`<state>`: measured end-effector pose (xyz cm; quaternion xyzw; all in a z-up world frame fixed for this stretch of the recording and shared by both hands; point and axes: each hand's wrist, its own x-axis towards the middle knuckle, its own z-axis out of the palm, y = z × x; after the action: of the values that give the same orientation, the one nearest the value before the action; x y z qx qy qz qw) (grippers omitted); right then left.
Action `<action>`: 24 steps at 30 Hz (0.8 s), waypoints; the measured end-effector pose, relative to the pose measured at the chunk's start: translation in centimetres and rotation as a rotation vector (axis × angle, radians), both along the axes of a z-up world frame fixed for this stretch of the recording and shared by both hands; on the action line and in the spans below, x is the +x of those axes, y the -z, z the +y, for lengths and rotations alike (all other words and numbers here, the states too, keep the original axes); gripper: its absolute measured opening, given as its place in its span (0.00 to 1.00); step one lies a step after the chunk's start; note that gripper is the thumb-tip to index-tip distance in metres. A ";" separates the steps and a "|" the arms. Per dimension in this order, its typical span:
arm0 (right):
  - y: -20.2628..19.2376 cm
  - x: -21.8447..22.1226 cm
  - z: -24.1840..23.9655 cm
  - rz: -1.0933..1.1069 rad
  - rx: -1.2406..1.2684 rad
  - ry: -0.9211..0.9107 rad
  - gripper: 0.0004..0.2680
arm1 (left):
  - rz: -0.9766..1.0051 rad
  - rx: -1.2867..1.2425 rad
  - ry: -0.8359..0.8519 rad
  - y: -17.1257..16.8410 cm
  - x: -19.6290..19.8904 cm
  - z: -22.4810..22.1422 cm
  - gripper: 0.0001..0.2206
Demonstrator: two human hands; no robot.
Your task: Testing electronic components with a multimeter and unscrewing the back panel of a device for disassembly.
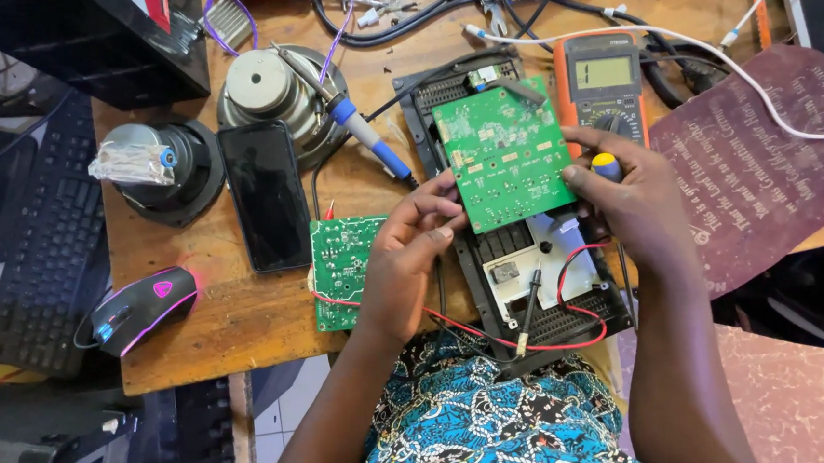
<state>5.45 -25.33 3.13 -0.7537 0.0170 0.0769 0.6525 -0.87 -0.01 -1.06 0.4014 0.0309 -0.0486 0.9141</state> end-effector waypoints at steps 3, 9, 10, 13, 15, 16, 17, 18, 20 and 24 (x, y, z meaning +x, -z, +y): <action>-1.7 -0.9 1.2 -0.034 -0.164 0.091 0.13 | -0.024 0.462 -0.028 -1.6 -0.4 0.4 0.14; -5.2 -2.8 0.8 0.064 -0.455 0.195 0.09 | 0.080 1.300 0.157 -4.2 -0.9 -1.5 0.30; -4.6 -2.9 0.1 0.027 -0.640 0.084 0.10 | 0.053 1.320 0.160 -3.6 -0.9 -1.7 0.31; -3.3 -4.0 -0.1 -0.046 -0.844 -0.034 0.12 | 0.050 1.295 0.175 -3.5 -0.5 -2.0 0.32; -2.6 -4.7 0.3 -0.086 -0.855 -0.045 0.14 | 0.081 1.258 0.180 -4.4 -0.2 -1.7 0.32; -2.5 -5.0 0.3 -0.114 -0.880 -0.035 0.14 | 0.117 1.251 0.203 -4.9 -0.1 -1.7 0.32; -2.3 -5.4 0.3 -0.142 -0.905 -0.026 0.14 | 0.154 1.243 0.226 -5.5 -0.1 -1.6 0.32; -2.5 -5.7 0.2 -0.143 -0.903 -0.025 0.14 | 0.154 1.246 0.225 -4.7 -0.6 -2.0 0.32; -2.9 -6.3 -0.1 -0.143 -0.994 0.009 0.09 | -0.055 1.495 0.252 -3.3 -1.3 -2.6 0.34; -2.6 -6.4 -1.7 0.032 -1.004 0.028 0.10 | -0.224 1.676 0.134 -2.2 -2.6 -2.9 0.35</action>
<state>-0.97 -27.07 5.75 -0.9731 0.0719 0.0620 0.2098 -3.43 -2.95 1.10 0.9496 -0.0580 -0.0236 0.3073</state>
